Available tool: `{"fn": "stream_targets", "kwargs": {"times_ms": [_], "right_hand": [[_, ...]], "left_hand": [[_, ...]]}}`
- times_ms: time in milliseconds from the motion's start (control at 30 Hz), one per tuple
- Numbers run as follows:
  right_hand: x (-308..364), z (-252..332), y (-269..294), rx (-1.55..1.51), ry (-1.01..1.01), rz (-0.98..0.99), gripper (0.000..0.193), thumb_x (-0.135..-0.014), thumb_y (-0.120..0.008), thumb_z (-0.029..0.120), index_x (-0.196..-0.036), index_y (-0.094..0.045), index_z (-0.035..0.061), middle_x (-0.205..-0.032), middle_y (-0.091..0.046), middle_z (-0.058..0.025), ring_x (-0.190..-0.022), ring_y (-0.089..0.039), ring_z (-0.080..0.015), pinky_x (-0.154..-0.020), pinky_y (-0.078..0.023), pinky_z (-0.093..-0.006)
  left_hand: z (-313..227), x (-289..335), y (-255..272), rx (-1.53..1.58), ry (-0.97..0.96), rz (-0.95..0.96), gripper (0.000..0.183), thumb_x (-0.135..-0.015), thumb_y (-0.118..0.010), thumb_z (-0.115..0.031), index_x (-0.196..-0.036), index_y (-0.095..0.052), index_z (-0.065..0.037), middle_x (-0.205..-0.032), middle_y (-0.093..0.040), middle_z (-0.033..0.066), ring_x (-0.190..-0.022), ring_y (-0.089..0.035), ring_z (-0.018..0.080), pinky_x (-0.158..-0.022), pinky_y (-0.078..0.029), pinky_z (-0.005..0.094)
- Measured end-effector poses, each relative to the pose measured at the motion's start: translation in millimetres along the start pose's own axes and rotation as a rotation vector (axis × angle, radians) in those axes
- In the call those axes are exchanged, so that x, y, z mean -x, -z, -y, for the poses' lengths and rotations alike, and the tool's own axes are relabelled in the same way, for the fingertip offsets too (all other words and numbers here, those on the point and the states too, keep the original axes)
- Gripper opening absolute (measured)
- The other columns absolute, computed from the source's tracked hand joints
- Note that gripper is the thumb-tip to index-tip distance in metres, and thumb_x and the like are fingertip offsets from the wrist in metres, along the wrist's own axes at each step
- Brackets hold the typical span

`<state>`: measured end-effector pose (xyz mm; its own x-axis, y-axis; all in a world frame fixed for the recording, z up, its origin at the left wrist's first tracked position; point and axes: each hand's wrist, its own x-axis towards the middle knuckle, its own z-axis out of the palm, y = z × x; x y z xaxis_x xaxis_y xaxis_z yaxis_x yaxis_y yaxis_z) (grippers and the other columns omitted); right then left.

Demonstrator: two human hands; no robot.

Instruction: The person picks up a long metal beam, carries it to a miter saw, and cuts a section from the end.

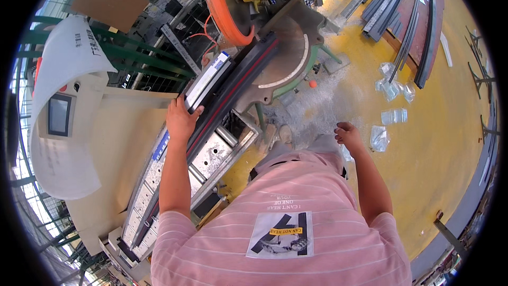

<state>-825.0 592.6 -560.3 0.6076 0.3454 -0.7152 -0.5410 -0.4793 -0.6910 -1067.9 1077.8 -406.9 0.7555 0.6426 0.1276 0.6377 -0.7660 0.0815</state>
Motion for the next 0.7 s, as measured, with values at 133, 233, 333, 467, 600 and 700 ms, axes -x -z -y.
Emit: {"fn": "stream_targets", "kwargs": {"times_ms": [133,233,333,467,600,700], "right_hand": [[15.1,-16.2,1.6,-0.081,-0.064,-0.096,0.039,-0.093,-0.064,0.016,-0.127,-0.059,-0.0025,-0.101,-0.07,-0.0093,-0.079,-0.065,-0.016,-0.068,-0.054,-0.0306],[14.5,-26.6,-20.3,0.028,-0.118,-0.025,0.037,-0.093,-0.064,0.017,-0.125,-0.061,-0.0026,-0.101,-0.071,-0.0093,-0.08,-0.065,-0.0166,-0.07,-0.054,-0.0321],[7.6,-19.9,-47.7,0.296,0.021,0.071,0.036,-0.093,-0.065,0.02,-0.121,-0.064,-0.0029,-0.101,-0.071,-0.0109,-0.083,-0.067,-0.0195,-0.076,-0.055,-0.0357],[-6.6,-15.0,-68.0,0.433,0.201,0.076,0.038,-0.092,-0.064,0.022,-0.12,-0.066,-0.0023,-0.105,-0.072,-0.018,-0.092,-0.07,-0.0281,-0.084,-0.054,-0.0393],[-15.5,-6.6,-74.5,0.513,0.222,0.067,0.039,-0.091,-0.063,0.025,-0.12,-0.067,-0.0009,-0.108,-0.072,-0.0211,-0.098,-0.07,-0.0338,-0.089,-0.053,-0.0411],[-30.8,-10.5,-78.4,0.407,0.154,0.115,0.039,-0.09,-0.063,0.025,-0.119,-0.068,0.0001,-0.109,-0.071,-0.0214,-0.097,-0.07,-0.0343,-0.089,-0.053,-0.0412]], "left_hand": [[-4.0,-17.5,-30.4,0.08,-0.028,0.117,0.077,-0.076,-0.083,-0.046,-0.13,-0.053,0.0,-0.119,-0.06,0.0212,-0.109,-0.058,0.0411,-0.092,-0.048,0.0495],[-14.0,-26.6,-53.4,0.168,-0.065,0.124,0.081,-0.075,-0.082,-0.049,-0.131,-0.052,0.002,-0.121,-0.059,0.0242,-0.11,-0.057,0.044,-0.094,-0.048,0.0507],[-10.4,-34.8,-76.5,0.202,-0.15,0.102,0.086,-0.077,-0.079,-0.053,-0.134,-0.049,0.004,-0.121,-0.057,0.0271,-0.11,-0.057,0.0471,-0.095,-0.047,0.0509],[-9.6,-43.9,-84.9,0.232,-0.13,0.211,0.091,-0.08,-0.075,-0.059,-0.137,-0.046,0.006,-0.121,-0.056,0.0271,-0.112,-0.056,0.0469,-0.099,-0.046,0.0513],[-24.2,-42.3,-86.7,0.016,-0.159,0.192,0.102,-0.073,-0.08,-0.061,-0.137,-0.042,0.008,-0.127,-0.055,0.0258,-0.118,-0.053,0.0465,-0.099,-0.045,0.0563],[-45.7,-51.2,-89.4,0.029,-0.019,0.242,0.093,-0.072,-0.084,-0.052,-0.133,-0.045,0.007,-0.125,-0.057,0.0259,-0.118,-0.054,0.0461,-0.099,-0.045,0.0535]]}}
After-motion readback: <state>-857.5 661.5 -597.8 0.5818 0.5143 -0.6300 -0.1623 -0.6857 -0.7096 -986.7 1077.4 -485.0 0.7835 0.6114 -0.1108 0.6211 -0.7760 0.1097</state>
